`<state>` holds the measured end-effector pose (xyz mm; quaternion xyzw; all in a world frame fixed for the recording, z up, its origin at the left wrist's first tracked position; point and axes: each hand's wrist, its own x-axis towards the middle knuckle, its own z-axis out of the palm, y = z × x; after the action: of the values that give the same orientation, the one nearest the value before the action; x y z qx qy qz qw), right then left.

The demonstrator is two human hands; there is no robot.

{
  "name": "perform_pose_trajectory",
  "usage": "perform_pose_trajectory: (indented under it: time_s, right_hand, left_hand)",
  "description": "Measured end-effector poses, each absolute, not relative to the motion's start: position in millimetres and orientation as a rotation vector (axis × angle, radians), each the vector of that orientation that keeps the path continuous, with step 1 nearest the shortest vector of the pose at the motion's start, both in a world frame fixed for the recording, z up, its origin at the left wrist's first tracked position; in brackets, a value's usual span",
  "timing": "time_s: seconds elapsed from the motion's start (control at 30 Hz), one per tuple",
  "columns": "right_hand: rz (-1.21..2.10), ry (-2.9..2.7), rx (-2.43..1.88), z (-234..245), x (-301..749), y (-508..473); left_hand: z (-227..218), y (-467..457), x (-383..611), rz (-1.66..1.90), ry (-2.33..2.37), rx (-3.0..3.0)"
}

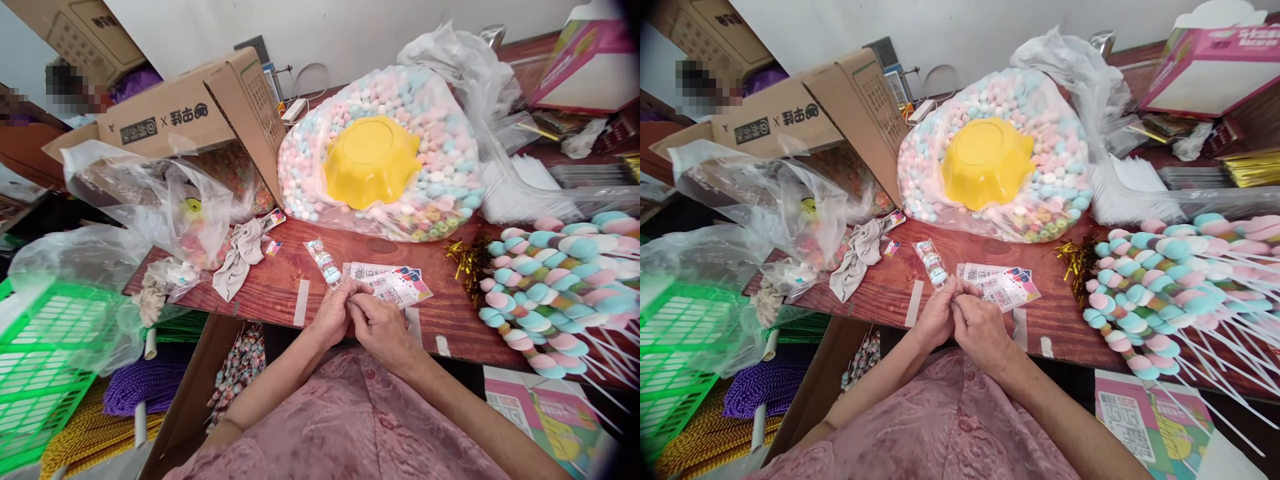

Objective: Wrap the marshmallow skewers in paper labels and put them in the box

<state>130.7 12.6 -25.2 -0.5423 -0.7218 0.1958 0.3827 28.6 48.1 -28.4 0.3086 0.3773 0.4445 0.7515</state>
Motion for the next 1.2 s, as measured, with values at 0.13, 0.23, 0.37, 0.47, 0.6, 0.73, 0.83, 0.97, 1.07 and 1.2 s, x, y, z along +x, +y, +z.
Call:
perform_pose_trajectory:
  time_s: [0.13, 0.23, 0.37, 0.47, 0.6, 0.73, 0.83, 0.97, 1.07, 1.2]
  right_hand:
    - [0.433, -1.924, -1.339, -24.5, 143.7, 15.1]
    - [0.231, -2.004, -1.231, -15.4, 167.4, 22.3]
    - [-0.230, -2.185, -0.940, -1.9, 188.3, 41.7]
    - [-0.337, -2.330, -0.575, -0.3, 188.2, 54.7]
    - [-0.099, -2.678, -0.645, 2.9, 180.7, 55.9]
    - [0.581, -2.871, -1.094, 27.1, 174.9, 53.7]
    - [1.349, -2.649, -1.203, 44.4, 176.5, 63.9]
    - [2.421, -2.042, -1.111, 41.5, 185.8, 77.2]
    - [2.604, -1.877, -1.025, 33.3, 193.3, 74.9]
    - [1.704, -2.308, -1.207, 37.4, 192.3, 53.3]
  left_hand:
    - [-23.3, 56.6, 19.1, 0.919, 0.839, 0.733]
    - [-16.5, 66.9, 4.6, 0.748, 0.764, 0.692]
    - [-9.2, 64.3, -2.7, 0.279, 0.493, 0.629]
    - [-7.3, 55.0, 0.5, -0.041, 0.321, 0.607]
    - [-0.5, 56.6, -6.8, -0.162, 0.490, 0.868]
    - [17.1, 65.4, -18.8, -0.182, 0.710, 1.757]
    - [26.1, 62.5, -17.2, -0.093, 0.769, 2.534]
    - [20.5, 52.1, -12.2, 0.006, 0.635, 3.016]
    - [10.1, 50.0, -15.6, 0.212, 0.350, 3.127]
    - [1.9, 54.7, -25.5, 0.454, 0.382, 2.948]
